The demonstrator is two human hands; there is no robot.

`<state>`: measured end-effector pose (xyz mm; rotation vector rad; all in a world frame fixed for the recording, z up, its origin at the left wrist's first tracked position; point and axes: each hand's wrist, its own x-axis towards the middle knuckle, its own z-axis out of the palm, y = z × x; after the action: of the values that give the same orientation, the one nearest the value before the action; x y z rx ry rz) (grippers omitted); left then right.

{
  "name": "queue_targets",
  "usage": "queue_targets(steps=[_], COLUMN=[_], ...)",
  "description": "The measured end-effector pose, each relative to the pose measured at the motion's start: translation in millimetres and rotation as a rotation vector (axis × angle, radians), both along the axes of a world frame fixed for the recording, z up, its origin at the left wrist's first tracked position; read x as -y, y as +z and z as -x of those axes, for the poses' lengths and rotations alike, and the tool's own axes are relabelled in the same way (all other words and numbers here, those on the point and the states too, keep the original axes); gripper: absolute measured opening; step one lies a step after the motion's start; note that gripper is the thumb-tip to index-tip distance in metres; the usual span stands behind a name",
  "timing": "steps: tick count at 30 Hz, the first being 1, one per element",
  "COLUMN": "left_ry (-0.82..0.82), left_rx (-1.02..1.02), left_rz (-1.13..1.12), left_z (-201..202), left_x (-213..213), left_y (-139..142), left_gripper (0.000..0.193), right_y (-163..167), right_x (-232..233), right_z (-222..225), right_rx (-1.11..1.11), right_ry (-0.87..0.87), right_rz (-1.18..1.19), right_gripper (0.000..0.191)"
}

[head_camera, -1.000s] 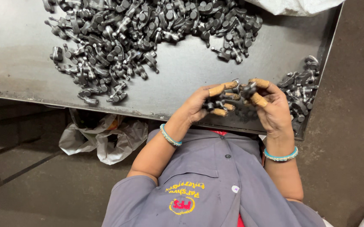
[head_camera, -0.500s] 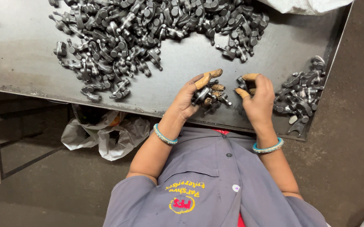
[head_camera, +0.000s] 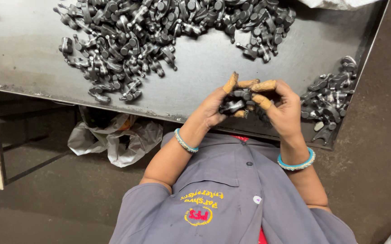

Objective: The person stands at a metal table covered with dark cast metal parts. They spread the pile with both hands, scoop up handfuls, and turn individual pieces over in their fingers before placing them back or aside, working through the pile piece by piece.

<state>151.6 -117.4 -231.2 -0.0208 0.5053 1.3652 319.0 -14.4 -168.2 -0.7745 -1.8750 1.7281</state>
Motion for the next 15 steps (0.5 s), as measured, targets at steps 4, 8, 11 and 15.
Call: queue_targets(steps=[4,8,11,15], left_ry=[0.111,0.221,0.276,0.274], left_rx=[0.004,-0.126,-0.166,-0.168], left_rz=[-0.028,0.075,0.103,0.104], left_z=[17.7,45.1,53.3,51.4], left_x=[6.0,13.5,16.2,17.7], left_y=[-2.7,-2.2,-0.3,1.8], left_gripper=[0.067,0.067,0.066,0.064], right_y=[11.3,11.4,0.1,-14.8], right_x=[3.2,21.1,37.8,38.4], right_z=[17.3,29.0,39.9,39.0], right_rx=[0.22,0.488,0.553,0.572], right_ry=[-0.146,-0.025,-0.034,-0.06], right_rz=[-0.123,-0.598,-0.739,-0.751], right_gripper=[0.019,0.042,0.047,0.045])
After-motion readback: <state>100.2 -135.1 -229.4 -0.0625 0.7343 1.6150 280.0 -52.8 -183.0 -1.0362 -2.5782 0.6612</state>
